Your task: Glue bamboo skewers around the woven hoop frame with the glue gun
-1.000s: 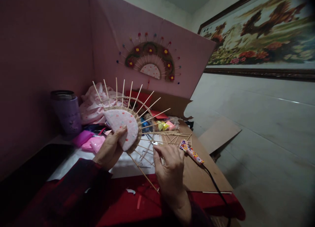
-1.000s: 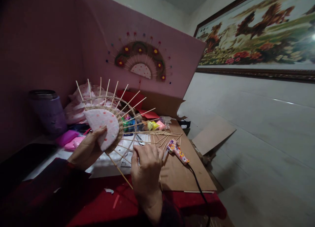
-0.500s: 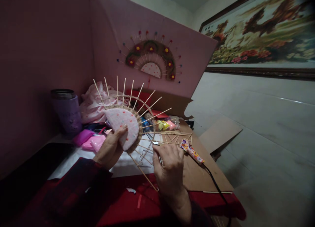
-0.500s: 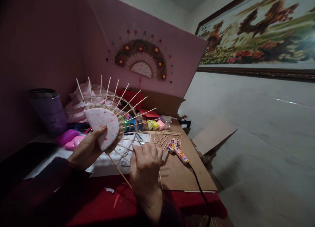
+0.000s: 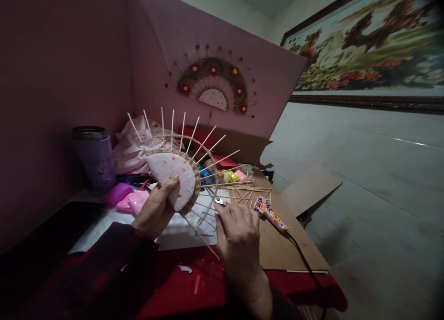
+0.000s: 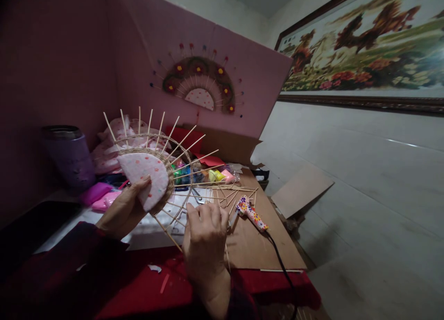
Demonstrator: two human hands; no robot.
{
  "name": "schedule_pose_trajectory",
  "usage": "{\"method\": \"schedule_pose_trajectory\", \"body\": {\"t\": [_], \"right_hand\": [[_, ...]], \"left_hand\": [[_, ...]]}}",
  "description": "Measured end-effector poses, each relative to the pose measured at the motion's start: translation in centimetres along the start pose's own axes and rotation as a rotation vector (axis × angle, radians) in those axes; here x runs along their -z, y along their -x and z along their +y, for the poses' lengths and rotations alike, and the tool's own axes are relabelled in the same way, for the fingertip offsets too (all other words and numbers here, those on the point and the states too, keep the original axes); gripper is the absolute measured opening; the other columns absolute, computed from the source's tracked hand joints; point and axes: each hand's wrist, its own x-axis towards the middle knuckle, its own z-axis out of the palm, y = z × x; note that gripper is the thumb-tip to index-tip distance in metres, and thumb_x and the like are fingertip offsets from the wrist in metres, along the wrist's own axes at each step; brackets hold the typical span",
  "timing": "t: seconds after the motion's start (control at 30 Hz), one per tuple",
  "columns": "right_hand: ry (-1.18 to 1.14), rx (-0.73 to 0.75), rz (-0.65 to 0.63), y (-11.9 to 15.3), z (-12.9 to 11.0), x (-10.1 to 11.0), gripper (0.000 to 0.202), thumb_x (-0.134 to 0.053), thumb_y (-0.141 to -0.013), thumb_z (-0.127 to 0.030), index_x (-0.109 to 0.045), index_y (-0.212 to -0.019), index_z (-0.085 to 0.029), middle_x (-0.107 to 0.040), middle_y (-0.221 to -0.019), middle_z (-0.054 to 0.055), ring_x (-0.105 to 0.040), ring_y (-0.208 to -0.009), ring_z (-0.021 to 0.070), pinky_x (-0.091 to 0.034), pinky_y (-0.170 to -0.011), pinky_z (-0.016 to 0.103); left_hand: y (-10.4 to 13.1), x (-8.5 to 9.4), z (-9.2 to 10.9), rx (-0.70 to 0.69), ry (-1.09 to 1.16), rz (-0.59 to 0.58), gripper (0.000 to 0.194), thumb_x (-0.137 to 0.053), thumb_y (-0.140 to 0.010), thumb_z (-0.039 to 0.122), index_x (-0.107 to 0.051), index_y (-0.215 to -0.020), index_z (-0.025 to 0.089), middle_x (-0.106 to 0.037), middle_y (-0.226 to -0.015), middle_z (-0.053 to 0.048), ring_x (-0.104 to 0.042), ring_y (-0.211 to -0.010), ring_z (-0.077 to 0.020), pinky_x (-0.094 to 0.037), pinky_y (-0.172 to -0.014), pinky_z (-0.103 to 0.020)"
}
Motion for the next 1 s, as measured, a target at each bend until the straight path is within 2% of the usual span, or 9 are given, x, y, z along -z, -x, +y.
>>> {"method": "schedule_pose_trajectory", "body": {"t": [0.13, 0.23, 0.33, 0.43, 0.5, 0.6, 0.7, 0.83, 1.0], "right_hand": [[-0.07, 0.014, 0.113, 0.7, 0.2, 0.6, 0.022, -0.054, -0.083, -0.015, -0.063, -0.103, -0.02, -0.063, -0.096, 0.008, -0.05, -0.094, 0.0231, -0.037, -0.083, 0.041], [-0.173, 0.036, 0.233, 1.5, 1.0, 1.3, 0.014, -0.058, -0.081, -0.013, -0.063, -0.092, -0.019, -0.063, -0.089, 0.006, -0.053, -0.088, 0.0195, -0.04, -0.081, 0.037], [-0.282, -0.034, 0.29, 2.5, 2.4, 2.0, 0.005, -0.058, -0.082, -0.015, -0.059, -0.079, -0.018, -0.061, -0.076, 0.002, -0.054, -0.076, 0.0156, -0.042, -0.075, 0.032], [-0.378, -0.224, 0.218, 3.6, 3.7, 2.4, 0.013, -0.054, -0.086, -0.025, -0.058, -0.075, -0.019, -0.061, -0.073, 0.002, -0.057, -0.076, 0.0161, -0.043, -0.074, 0.03], [-0.481, -0.331, 0.122, 4.1, 4.5, 2.5, 0.019, -0.051, -0.087, -0.035, -0.061, -0.084, -0.02, -0.064, -0.082, 0.004, -0.06, -0.084, 0.0188, -0.046, -0.076, 0.031], [-0.736, -0.444, -0.056, 4.3, 5.2, 2.2, 0.038, -0.04, -0.089, -0.047, -0.061, -0.106, -0.019, -0.064, -0.104, 0.01, -0.06, -0.1, 0.0233, -0.05, -0.077, 0.033], [-0.993, -0.536, -0.202, 4.0, 5.7, 1.3, 0.041, -0.037, -0.09, -0.047, -0.058, -0.115, -0.021, -0.063, -0.113, 0.01, -0.06, -0.104, 0.0236, -0.052, -0.077, 0.035], [-1.079, -0.409, -0.248, 3.1, 5.8, -0.1, 0.03, -0.051, -0.087, -0.036, -0.06, -0.114, -0.026, -0.058, -0.124, 0.006, -0.051, -0.117, 0.0219, -0.042, -0.098, 0.04], [-0.966, -0.251, -0.316, 2.4, 4.4, -0.5, 0.048, -0.064, -0.078, -0.026, -0.052, -0.125, -0.028, -0.049, -0.134, 0.006, -0.04, -0.127, 0.0224, -0.029, -0.107, 0.044]], "left_hand": [[-0.1, 0.0, 0.0, -0.038, -0.005, 0.032, 0.026, -0.056, -0.08, 0.018, -0.06, -0.105, 0.009, -0.068, -0.098, -0.014, -0.065, -0.081, -0.0218, -0.057, -0.067, -0.032], [-0.1, -0.1, 0.2, -0.039, 0.027, 0.074, 0.028, -0.055, -0.082, 0.016, -0.059, -0.108, 0.01, -0.067, -0.104, -0.015, -0.065, -0.086, -0.0226, -0.056, -0.074, -0.036], [-0.1, -0.2, 0.3, -0.032, 0.056, 0.094, 0.028, -0.052, -0.083, 0.016, -0.059, -0.11, 0.01, -0.067, -0.105, -0.015, -0.066, -0.086, -0.0231, -0.057, -0.074, -0.037], [-0.2, -0.3, 0.4, -0.013, 0.072, 0.113, 0.028, -0.05, -0.084, 0.016, -0.059, -0.11, 0.009, -0.068, -0.103, -0.015, -0.067, -0.085, -0.023, -0.057, -0.071, -0.034], [-0.2, -0.2, 0.5, -0.005, 0.084, 0.124, 0.028, -0.049, -0.085, 0.016, -0.059, -0.11, 0.009, -0.069, -0.099, -0.014, -0.067, -0.083, -0.0222, -0.058, -0.069, -0.033], [-0.3, -0.1, 0.6, -0.003, 0.095, 0.114, 0.028, -0.049, -0.085, 0.016, -0.059, -0.11, 0.009, -0.07, -0.095, -0.012, -0.068, -0.08, -0.021, -0.058, -0.068, -0.031], [-0.1, -0.1, 0.7, 0.009, 0.098, 0.111, 0.026, -0.049, -0.085, 0.015, -0.06, -0.108, 0.01, -0.071, -0.091, -0.011, -0.068, -0.077, -0.0201, -0.058, -0.069, -0.032], [0.0, -0.5, 0.8, 0.029, 0.118, 0.124, 0.023, -0.047, -0.086, 0.014, -0.062, -0.104, 0.01, -0.072, -0.086, -0.01, -0.068, -0.075, -0.0192, -0.058, -0.07, -0.032], [0.1, -0.6, 1.0, 0.087, 0.129, 0.114, 0.024, -0.046, -0.087, 0.014, -0.062, -0.104, 0.009, -0.072, -0.086, -0.011, -0.069, -0.075, -0.0196, -0.058, -0.069, -0.031]]}}
